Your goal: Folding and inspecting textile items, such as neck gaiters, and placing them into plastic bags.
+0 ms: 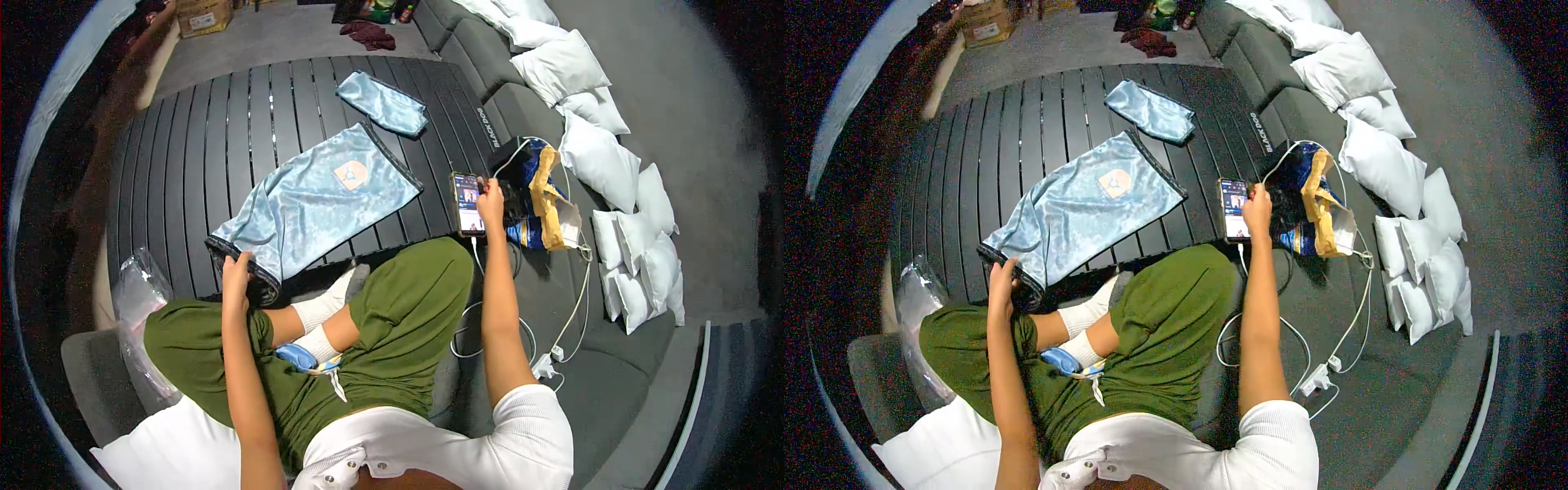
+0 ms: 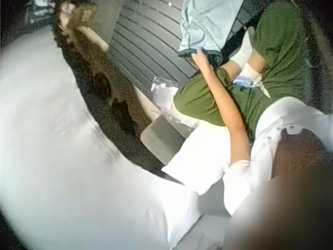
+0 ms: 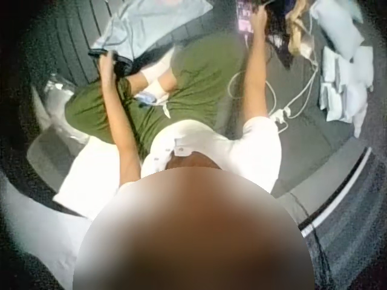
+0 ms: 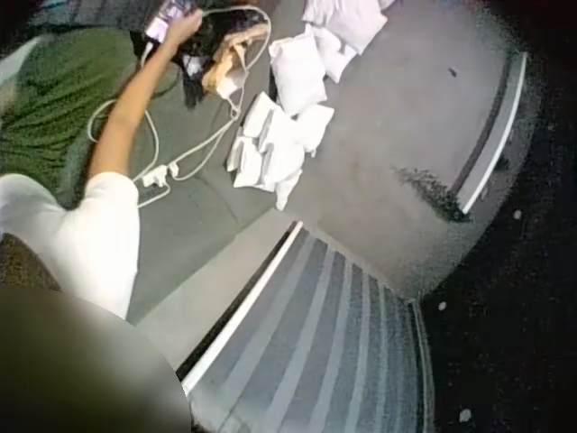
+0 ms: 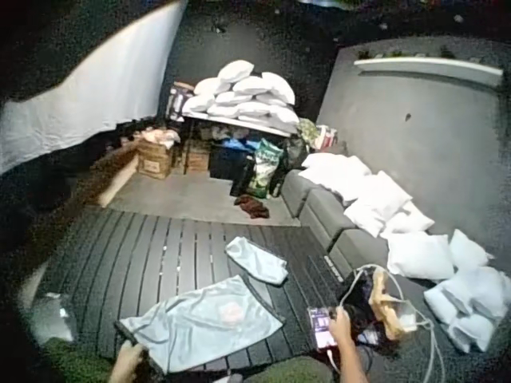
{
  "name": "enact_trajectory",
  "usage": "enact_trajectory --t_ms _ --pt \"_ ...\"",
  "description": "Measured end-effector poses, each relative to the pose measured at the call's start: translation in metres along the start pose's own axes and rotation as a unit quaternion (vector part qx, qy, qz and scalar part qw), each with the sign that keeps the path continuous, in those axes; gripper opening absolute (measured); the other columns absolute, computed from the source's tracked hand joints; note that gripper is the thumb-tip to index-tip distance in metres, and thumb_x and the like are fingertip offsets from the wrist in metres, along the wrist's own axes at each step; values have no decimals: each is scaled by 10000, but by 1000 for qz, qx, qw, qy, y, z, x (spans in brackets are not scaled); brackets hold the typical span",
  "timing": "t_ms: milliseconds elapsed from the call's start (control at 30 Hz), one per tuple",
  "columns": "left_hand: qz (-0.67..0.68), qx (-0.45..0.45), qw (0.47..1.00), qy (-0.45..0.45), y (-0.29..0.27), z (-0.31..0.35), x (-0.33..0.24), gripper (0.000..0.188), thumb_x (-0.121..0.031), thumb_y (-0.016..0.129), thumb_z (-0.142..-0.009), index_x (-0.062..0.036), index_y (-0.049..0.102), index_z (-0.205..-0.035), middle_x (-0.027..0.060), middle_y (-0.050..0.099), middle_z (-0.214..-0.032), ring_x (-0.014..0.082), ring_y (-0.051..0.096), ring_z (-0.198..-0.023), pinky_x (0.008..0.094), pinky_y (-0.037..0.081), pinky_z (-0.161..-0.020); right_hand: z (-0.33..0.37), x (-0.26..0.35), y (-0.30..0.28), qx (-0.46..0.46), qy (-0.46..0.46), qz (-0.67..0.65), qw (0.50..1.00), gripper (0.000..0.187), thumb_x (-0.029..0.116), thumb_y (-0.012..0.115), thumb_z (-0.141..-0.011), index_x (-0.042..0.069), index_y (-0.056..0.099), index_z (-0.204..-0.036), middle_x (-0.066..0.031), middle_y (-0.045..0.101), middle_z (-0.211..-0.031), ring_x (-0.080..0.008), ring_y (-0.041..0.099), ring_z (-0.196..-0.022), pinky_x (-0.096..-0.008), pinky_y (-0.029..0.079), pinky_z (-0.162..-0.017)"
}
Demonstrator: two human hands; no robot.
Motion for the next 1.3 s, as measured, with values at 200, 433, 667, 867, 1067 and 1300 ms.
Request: enact_trajectory --t_ms 200,433,667,867,1067,1300 --pt "22 -7 1000 -1 0 11 -6 383 -286 558 -770 -14 447 -1016 54 489 -918 161 456 -820 323 385 -692 32 15 -17 -42 50 -13 998 222 -30 387 -681 4 477 -881 -197 600 -958 -372 535 -895 -425 402 -783" --pt "207 83 974 46 -3 35 -32 289 -37 549 -771 -61 487 -1052 -21 540 -850 69 502 -711 207 385 -611 64 30 -20 -22 89 -28 995 111 7 443 -725 -6 463 -833 -218 555 -786 -403 525 -746 -437 412 -669" --pt "200 101 970 97 -25 47 -60 280 -17 518 -795 3 502 -1073 -20 538 -809 39 448 -621 193 371 -569 37 55 5 109 79 49 990 121 77 455 -755 13 474 -855 -224 579 -819 -419 535 -775 -476 410 -663" --pt "238 207 945 88 -26 45 -68 291 -66 517 -831 9 497 -1112 11 582 -917 67 539 -777 197 421 -700 -4 133 13 151 14 -287 946 23 87 408 -835 70 395 -843 -99 617 -808 -152 579 -618 -280 448 -536" --pt "339 236 909 55 -25 54 -55 341 -50 555 -805 -58 474 -1136 -21 584 -958 36 552 -829 172 461 -700 114 300 48 296 -61 -318 899 367 364 506 -860 6 483 -937 -84 500 -727 -164 479 -700 -302 407 -656" --pt "386 232 892 54 -23 56 -53 269 -71 552 -816 -48 496 -1078 5 585 -950 69 561 -841 198 462 -729 204 382 52 254 -129 -306 908 232 210 534 -849 10 481 -954 -138 538 -696 -240 527 -596 -322 417 -561"
Point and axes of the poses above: each hand's wrist, its own z-axis away from the middle knuckle, its own y-axis out of the palm, x = y × z, the point moved 2 cm from there along -z, towards the middle knuckle
